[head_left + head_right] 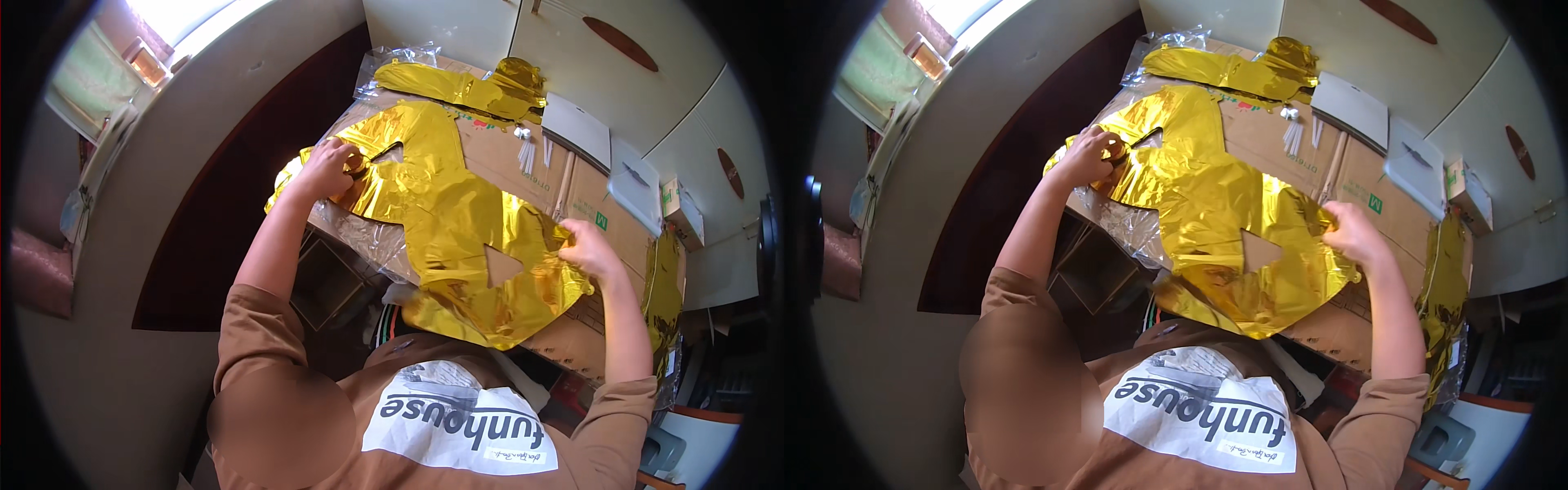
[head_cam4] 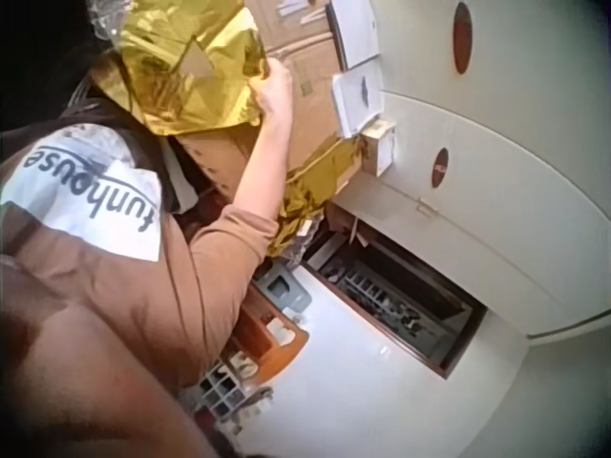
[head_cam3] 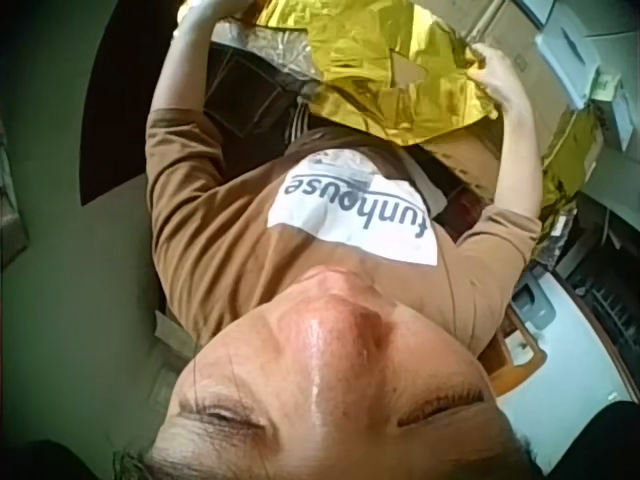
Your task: Folding gold foil alphabet balloons and placing them into plastic packaging sleeves with instructional cardboard inserts.
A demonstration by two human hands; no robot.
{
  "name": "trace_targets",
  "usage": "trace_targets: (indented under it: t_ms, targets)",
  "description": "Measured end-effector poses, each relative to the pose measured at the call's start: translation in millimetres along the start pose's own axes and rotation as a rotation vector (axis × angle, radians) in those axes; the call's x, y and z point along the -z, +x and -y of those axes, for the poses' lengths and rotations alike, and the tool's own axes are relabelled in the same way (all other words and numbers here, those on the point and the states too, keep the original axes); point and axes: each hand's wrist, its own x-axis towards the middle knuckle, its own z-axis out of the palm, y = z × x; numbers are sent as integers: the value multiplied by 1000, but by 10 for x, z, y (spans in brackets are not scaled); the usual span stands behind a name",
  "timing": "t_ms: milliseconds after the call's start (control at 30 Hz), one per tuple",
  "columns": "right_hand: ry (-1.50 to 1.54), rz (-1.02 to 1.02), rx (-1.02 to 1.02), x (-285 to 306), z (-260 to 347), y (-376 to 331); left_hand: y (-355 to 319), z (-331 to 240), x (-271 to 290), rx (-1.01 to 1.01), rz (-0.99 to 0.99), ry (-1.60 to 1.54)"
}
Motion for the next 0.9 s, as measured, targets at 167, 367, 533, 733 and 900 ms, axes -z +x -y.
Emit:
trace_targets:
  t_ms: [167, 367, 533, 733, 900]
  targets:
    - [-125, -6, -62, 354, -202, 48, -111, 139, -137, 88, -343, -207]
    - [-145, -135, -13, 528, -710, 50, -420, 414, -108, 353, -982, -782]
    - [-494, -213, 150, 675, -925, 337, -1283, 1090, -367, 545, -1199, -361]
    - [-797, -691, 138, 577, -475, 194, -694, -216, -124, 113, -565, -59]
    - [-598, -633, -38, 183, -203, -290, -372, -693, -345, -10, -78, 92]
